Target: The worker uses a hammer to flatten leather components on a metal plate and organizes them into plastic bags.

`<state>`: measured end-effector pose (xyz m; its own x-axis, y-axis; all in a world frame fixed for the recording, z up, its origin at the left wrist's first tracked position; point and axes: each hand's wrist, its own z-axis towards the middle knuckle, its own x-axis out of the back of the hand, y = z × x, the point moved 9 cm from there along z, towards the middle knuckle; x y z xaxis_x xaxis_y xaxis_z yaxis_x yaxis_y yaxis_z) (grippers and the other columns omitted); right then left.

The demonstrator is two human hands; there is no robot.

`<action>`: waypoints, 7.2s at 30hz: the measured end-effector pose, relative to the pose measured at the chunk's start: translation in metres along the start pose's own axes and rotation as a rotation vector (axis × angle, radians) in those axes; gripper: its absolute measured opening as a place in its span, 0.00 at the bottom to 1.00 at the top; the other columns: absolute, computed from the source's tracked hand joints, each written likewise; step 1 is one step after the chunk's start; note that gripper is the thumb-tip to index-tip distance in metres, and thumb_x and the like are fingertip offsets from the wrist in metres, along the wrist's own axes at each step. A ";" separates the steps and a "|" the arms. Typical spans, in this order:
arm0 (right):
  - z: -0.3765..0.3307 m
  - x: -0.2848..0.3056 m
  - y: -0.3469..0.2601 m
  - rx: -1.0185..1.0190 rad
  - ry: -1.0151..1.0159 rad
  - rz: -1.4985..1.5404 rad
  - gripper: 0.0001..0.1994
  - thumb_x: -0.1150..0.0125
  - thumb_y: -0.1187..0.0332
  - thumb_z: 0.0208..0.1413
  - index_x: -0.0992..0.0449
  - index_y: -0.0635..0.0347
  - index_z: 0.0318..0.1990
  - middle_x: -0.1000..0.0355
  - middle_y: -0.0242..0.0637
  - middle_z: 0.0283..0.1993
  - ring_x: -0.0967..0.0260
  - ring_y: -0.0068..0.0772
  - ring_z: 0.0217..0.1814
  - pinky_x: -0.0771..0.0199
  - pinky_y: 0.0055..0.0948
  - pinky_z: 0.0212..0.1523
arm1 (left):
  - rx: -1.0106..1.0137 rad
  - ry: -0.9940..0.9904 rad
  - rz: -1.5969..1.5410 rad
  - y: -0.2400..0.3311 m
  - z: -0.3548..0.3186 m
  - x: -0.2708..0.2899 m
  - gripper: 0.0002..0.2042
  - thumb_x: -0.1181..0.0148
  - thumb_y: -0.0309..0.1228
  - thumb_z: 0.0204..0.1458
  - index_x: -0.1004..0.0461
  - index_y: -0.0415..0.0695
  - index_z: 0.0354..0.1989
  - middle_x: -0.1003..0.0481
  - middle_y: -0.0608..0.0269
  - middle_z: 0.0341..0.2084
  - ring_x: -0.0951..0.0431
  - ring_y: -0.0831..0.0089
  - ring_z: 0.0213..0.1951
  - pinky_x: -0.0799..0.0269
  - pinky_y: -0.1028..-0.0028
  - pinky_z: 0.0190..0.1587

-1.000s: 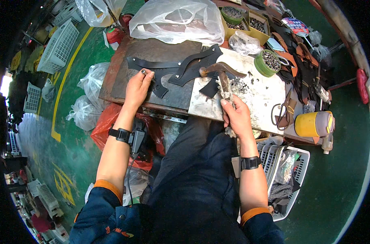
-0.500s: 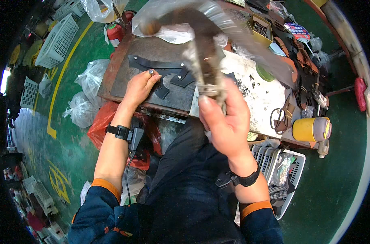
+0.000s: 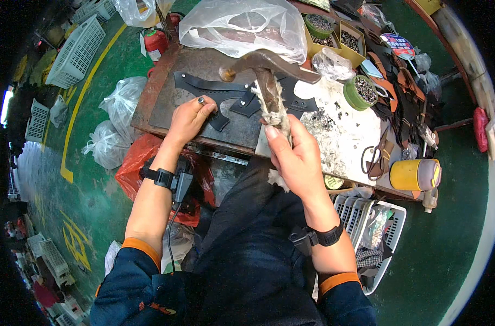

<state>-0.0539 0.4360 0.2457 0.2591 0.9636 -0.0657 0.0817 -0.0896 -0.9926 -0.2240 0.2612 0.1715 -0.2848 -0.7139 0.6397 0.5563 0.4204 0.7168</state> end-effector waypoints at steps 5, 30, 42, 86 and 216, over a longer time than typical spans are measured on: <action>-0.007 0.008 -0.001 0.029 0.039 -0.134 0.10 0.41 0.66 0.64 0.26 0.59 0.49 0.37 0.19 0.25 0.44 0.09 0.24 0.44 0.16 0.23 | 0.010 -0.031 0.056 0.004 0.000 -0.002 0.13 0.46 0.44 0.62 0.23 0.48 0.39 0.21 0.57 0.33 0.21 0.53 0.38 0.28 0.61 0.38; 0.023 0.015 -0.031 0.606 0.204 -0.268 0.13 0.45 0.63 0.66 0.33 0.65 0.47 0.29 0.41 0.28 0.31 0.33 0.25 0.33 0.28 0.26 | -0.009 -0.041 0.170 0.016 0.001 -0.007 0.12 0.45 0.42 0.61 0.22 0.47 0.35 0.21 0.59 0.33 0.21 0.54 0.38 0.28 0.62 0.38; 0.041 -0.028 -0.117 0.675 0.028 0.007 0.19 0.52 0.56 0.69 0.31 0.64 0.54 0.37 0.31 0.26 0.46 0.16 0.16 0.49 0.18 0.15 | -0.031 0.054 0.153 0.011 -0.007 0.004 0.13 0.43 0.41 0.59 0.21 0.45 0.31 0.21 0.59 0.29 0.20 0.55 0.33 0.27 0.63 0.34; 0.026 0.053 0.090 0.013 0.040 -0.130 0.09 0.39 0.64 0.63 0.25 0.58 0.45 0.38 0.19 0.19 0.47 0.11 0.15 0.50 0.18 0.15 | 0.931 0.568 -0.021 -0.240 -0.345 0.108 0.23 0.52 0.45 0.64 0.21 0.41 0.25 0.24 0.64 0.22 0.28 0.71 0.27 0.34 0.70 0.36; 0.004 -0.011 -0.028 0.052 -0.063 -0.001 0.09 0.42 0.69 0.63 0.24 0.60 0.47 0.37 0.17 0.24 0.46 0.07 0.21 0.48 0.15 0.21 | -0.060 0.092 -0.066 -0.001 0.007 0.009 0.09 0.37 0.33 0.56 0.21 0.38 0.33 0.25 0.57 0.25 0.23 0.64 0.31 0.30 0.70 0.36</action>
<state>-0.0626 0.4291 0.2739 0.1980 0.9778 -0.0691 0.0310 -0.0767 -0.9966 -0.2323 0.2589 0.1786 -0.2510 -0.7887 0.5612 0.5850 0.3383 0.7371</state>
